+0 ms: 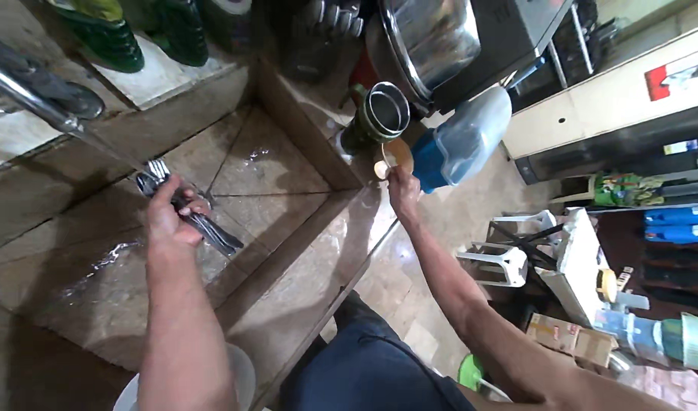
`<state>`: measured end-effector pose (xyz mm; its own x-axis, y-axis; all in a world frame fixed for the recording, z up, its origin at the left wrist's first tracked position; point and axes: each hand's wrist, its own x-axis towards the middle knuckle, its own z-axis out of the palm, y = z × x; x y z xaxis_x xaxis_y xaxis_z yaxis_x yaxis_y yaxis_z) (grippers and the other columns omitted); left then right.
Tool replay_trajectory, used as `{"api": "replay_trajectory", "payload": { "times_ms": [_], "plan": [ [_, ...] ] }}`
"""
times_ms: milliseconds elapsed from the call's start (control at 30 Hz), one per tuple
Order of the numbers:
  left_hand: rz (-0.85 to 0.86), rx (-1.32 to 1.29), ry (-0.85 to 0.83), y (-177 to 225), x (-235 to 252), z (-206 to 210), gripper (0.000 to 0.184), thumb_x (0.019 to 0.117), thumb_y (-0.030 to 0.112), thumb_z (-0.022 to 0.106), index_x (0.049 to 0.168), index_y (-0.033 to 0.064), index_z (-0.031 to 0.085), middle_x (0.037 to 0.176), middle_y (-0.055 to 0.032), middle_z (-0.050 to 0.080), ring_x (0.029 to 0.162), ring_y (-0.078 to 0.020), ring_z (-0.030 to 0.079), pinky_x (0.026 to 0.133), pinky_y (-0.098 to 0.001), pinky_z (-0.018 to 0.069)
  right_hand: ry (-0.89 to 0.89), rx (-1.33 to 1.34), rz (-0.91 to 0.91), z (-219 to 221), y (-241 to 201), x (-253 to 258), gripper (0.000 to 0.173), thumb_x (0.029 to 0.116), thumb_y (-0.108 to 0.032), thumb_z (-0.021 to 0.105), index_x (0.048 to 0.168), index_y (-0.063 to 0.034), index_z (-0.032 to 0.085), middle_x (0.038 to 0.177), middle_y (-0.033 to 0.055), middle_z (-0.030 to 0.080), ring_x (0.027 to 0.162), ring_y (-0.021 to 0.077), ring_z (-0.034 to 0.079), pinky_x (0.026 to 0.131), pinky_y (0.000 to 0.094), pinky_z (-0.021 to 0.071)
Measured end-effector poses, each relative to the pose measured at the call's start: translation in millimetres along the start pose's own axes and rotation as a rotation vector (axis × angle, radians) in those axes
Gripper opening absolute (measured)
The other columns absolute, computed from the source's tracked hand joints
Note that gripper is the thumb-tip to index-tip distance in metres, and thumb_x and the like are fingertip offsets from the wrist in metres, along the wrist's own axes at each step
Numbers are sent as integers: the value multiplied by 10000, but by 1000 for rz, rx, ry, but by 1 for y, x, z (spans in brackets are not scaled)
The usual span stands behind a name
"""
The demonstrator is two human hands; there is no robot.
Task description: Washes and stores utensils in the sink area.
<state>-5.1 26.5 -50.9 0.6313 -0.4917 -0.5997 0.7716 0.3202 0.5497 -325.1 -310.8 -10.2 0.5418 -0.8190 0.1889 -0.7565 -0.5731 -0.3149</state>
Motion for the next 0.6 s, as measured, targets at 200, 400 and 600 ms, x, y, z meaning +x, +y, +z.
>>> {"api": "replay_trajectory", "payload": {
  "times_ms": [200,400,600],
  "plan": [
    [31,37,63,-5,-2,6,87,1035,302,541,1019,229,585,786,80,597,550,-21,525,519,-174,489,-138,147,-33,-20,-34,-86,159,1009,-112,604,1078,-15,710,919,160,719,801,309,711,745,525,597],
    [136,-91,94,17,9,4,210,1076,352,453,997,202,577,839,24,637,666,-99,620,653,-280,573,-97,291,-156,-10,-41,-139,167,932,-16,621,1023,-18,761,971,114,760,895,209,746,841,388,622],
    [148,-78,163,32,13,19,162,1057,387,513,1025,233,551,828,56,603,686,-89,620,691,-306,583,-15,223,-25,-7,-19,-110,166,934,-33,630,1037,18,749,939,146,752,841,233,739,811,408,616]
  ]
}}
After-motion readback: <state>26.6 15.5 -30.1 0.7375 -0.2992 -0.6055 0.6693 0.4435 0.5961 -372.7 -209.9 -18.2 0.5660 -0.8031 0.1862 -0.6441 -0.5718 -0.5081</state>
